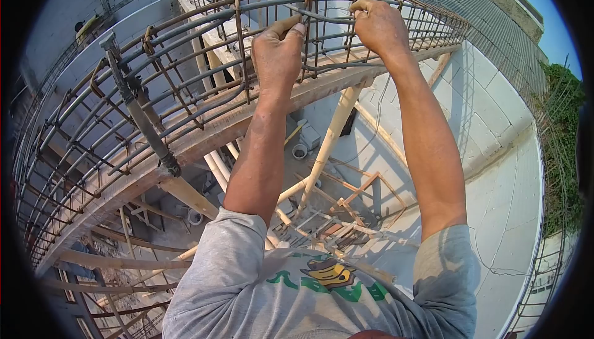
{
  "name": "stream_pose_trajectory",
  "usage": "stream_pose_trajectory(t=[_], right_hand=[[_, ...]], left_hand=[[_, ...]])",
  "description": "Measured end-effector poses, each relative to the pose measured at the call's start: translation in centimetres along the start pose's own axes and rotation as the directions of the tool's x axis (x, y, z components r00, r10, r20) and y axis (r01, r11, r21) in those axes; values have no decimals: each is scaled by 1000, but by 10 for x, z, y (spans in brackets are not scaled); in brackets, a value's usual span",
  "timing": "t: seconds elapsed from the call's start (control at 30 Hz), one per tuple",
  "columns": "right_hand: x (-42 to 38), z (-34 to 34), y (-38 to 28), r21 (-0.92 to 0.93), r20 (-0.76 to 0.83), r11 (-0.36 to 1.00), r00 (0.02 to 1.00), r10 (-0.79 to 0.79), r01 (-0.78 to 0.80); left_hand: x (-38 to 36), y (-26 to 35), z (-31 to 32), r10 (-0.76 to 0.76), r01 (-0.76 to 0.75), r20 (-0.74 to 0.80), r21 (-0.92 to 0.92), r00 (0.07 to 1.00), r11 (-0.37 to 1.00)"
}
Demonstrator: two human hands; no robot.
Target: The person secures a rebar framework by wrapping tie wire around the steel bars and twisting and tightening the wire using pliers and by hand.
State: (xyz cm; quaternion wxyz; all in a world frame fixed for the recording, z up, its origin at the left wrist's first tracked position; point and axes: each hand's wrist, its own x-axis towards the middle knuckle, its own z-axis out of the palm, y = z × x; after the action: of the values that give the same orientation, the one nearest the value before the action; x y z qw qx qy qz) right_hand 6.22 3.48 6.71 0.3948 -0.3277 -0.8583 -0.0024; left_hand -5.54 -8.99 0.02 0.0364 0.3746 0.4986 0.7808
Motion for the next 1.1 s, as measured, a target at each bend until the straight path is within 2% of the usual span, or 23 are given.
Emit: stream_pose_trajectory(t=[0.07, 0.17, 0.2, 0.3, 0.33, 0.43, 0.47, 0.6, 0.73, 0.83, 0.93, 1.1], right_hand=[[0, 2, -2, 10, -38, 1000, 999, -11, 11], [-18, -7, -8, 174, -64, 983, 997, -53, 64], [-30, -18, -18, 275, -26, 961, 1000, -12, 19], [-56, -12, -23, 422, -61, 906, 998, 23, 4], [-63, -9, -22, 419, -99, 906, 995, -13, 53], [-79, -13, -31, 512, 34, 854, 995, 89, -94], [-82, -1, -29, 507, -81, 862, 997, 15, 28], [-89, 15, -22, 449, -247, 871, 965, -90, 196], [-92, 10, -29, 428, -206, 890, 976, -74, 158], [-93, 15, -29, 360, -246, 909, 961, -127, 212], [-93, 20, -18, 298, -300, 917, 938, -173, 265], [-85, 12, -1, 205, -299, 922, 918, -260, 328]], left_hand=[[-2, 2, -1, -45, 45, 0, -44, 999, 998], [-5, 1, 1, -82, 81, -8, -69, 997, 994], [-7, 2, 2, -96, 95, -19, -56, 995, 994], [-10, 5, 4, -153, 152, -27, -58, 988, 987], [-11, 7, 4, -175, 173, -22, -65, 984, 983], [-12, 10, 9, -218, 218, 21, -157, 976, 963], [-13, 8, 11, -225, 222, 14, -234, 974, 947], [-18, 6, 18, -296, 276, 33, -467, 955, 840], [-17, 2, 18, -366, 351, 106, -614, 924, 707], [-18, 3, 18, -383, 364, 104, -608, 918, 706], [-18, 5, 16, -354, 345, 91, -539, 931, 769], [-21, -7, 26, -237, 227, 18, -361, 971, 904]])
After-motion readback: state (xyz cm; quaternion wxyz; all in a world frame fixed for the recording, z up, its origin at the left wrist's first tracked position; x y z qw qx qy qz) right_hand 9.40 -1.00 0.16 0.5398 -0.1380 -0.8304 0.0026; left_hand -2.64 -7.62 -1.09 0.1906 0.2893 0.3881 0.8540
